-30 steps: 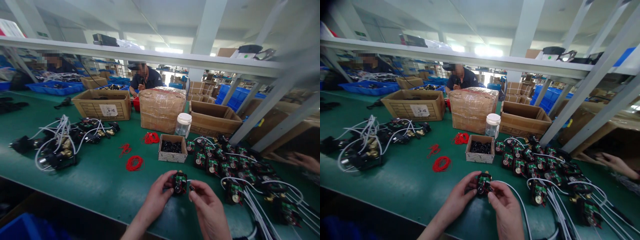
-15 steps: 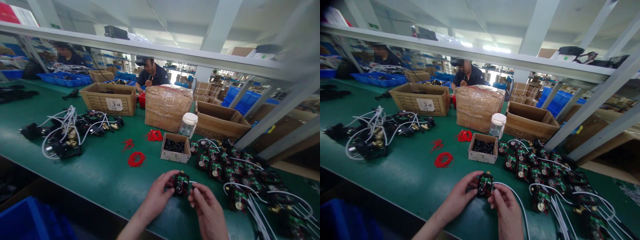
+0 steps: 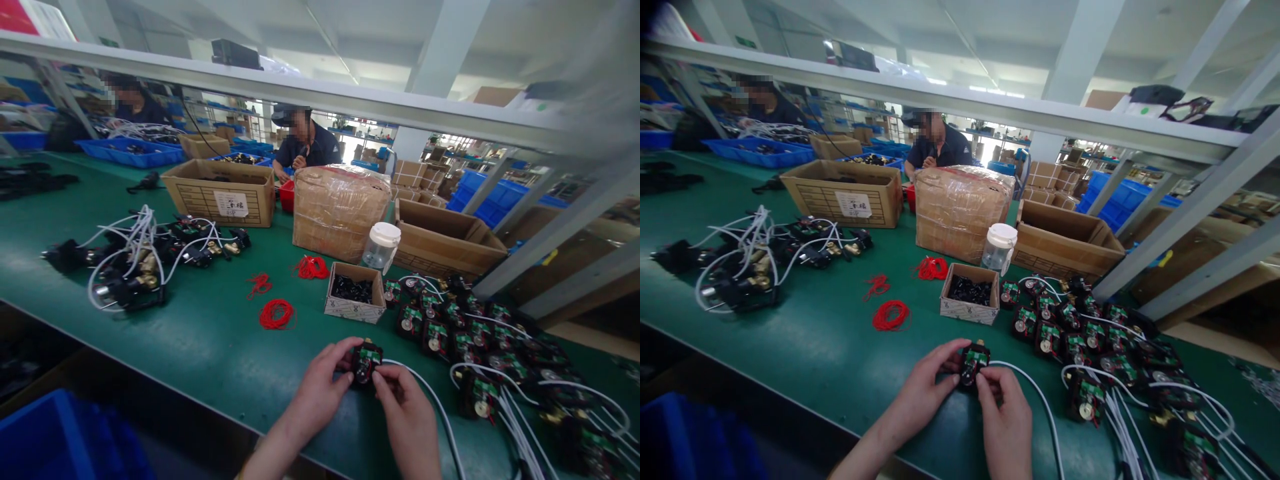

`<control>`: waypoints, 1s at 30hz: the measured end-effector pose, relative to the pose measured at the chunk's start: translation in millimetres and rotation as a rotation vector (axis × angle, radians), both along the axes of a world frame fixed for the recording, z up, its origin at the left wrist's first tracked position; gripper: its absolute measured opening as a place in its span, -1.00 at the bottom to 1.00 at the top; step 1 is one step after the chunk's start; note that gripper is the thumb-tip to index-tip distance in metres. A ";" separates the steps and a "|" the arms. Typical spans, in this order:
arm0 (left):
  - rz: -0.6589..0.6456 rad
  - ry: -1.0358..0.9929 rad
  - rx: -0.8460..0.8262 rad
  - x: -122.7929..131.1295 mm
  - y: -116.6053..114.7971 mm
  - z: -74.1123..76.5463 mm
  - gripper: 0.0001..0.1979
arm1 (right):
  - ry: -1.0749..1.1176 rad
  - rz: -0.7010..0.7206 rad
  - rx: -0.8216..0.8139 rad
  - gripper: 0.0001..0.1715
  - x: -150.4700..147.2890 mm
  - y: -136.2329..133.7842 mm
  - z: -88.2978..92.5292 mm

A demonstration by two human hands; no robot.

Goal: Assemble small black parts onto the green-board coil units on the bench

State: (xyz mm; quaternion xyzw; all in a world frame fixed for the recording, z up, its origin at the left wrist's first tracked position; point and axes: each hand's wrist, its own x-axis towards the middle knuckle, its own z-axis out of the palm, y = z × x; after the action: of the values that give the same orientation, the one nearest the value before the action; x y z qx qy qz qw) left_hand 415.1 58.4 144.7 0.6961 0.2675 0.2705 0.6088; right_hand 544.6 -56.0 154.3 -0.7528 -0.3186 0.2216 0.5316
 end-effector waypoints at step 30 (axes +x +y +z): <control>-0.028 0.055 0.018 3.6 3.7 4.3 -0.28 | 0.021 -0.301 0.079 -0.59 -16.6 9.3 -28.5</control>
State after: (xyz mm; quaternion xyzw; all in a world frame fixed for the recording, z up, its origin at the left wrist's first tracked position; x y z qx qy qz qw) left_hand 418.7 62.0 149.0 0.7123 0.2722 0.2450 0.5987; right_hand 528.0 -46.7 125.8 -0.7683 -0.2052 0.1347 0.5911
